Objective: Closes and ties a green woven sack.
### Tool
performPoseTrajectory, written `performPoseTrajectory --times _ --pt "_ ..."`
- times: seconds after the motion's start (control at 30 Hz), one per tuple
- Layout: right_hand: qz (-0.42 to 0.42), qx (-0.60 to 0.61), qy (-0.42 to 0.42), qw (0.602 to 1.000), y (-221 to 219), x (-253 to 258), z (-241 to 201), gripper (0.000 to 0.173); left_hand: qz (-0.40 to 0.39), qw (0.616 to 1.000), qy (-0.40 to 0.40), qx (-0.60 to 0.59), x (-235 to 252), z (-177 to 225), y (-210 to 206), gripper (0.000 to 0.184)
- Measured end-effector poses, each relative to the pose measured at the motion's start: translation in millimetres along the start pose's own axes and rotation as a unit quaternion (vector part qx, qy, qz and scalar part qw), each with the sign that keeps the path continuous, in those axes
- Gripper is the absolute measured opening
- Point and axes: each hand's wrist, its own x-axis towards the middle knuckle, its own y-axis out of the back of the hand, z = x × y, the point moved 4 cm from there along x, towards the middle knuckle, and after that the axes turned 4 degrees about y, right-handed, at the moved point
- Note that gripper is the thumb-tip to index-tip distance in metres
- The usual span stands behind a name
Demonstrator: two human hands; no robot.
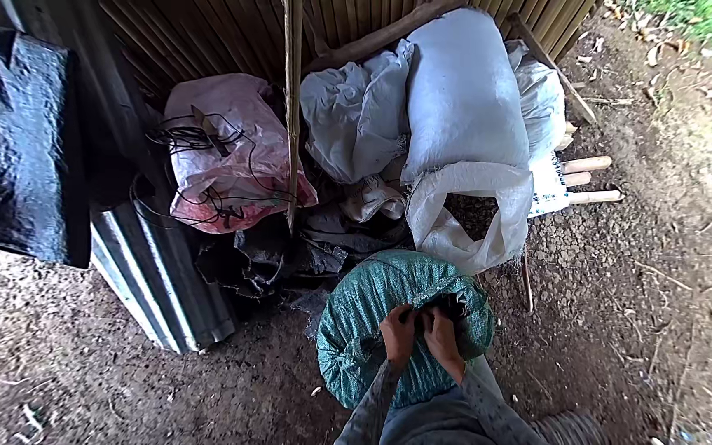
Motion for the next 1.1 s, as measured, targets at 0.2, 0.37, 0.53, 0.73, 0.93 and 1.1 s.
performPoseTrajectory --times 0.2,0.37,0.53,0.73,0.93,1.1 --pt "-0.014 0.01 0.057 0.998 -3 0 4 0.03 -0.013 1.0 0.006 -0.016 4 1 2 0.021" --pt "0.027 0.13 0.069 0.989 3 3 19 0.024 -0.064 0.996 -0.057 -0.008 4 0 2 0.027" --pt "-0.027 0.328 -0.065 0.942 8 4 24 0.023 -0.12 0.982 -0.145 0.006 -6 -2 6 0.028" --pt "-0.013 0.244 -0.159 0.957 9 13 28 0.014 -0.124 0.989 -0.053 0.06 10 2 25 0.017" --pt "-0.022 0.203 -0.134 0.97 9 17 24 0.025 -0.202 0.971 -0.052 0.115 14 11 13 0.025" --pt "-0.013 0.172 -0.142 0.975 11 22 27 0.023 -0.255 0.954 -0.157 0.018 2 0 23 0.03"
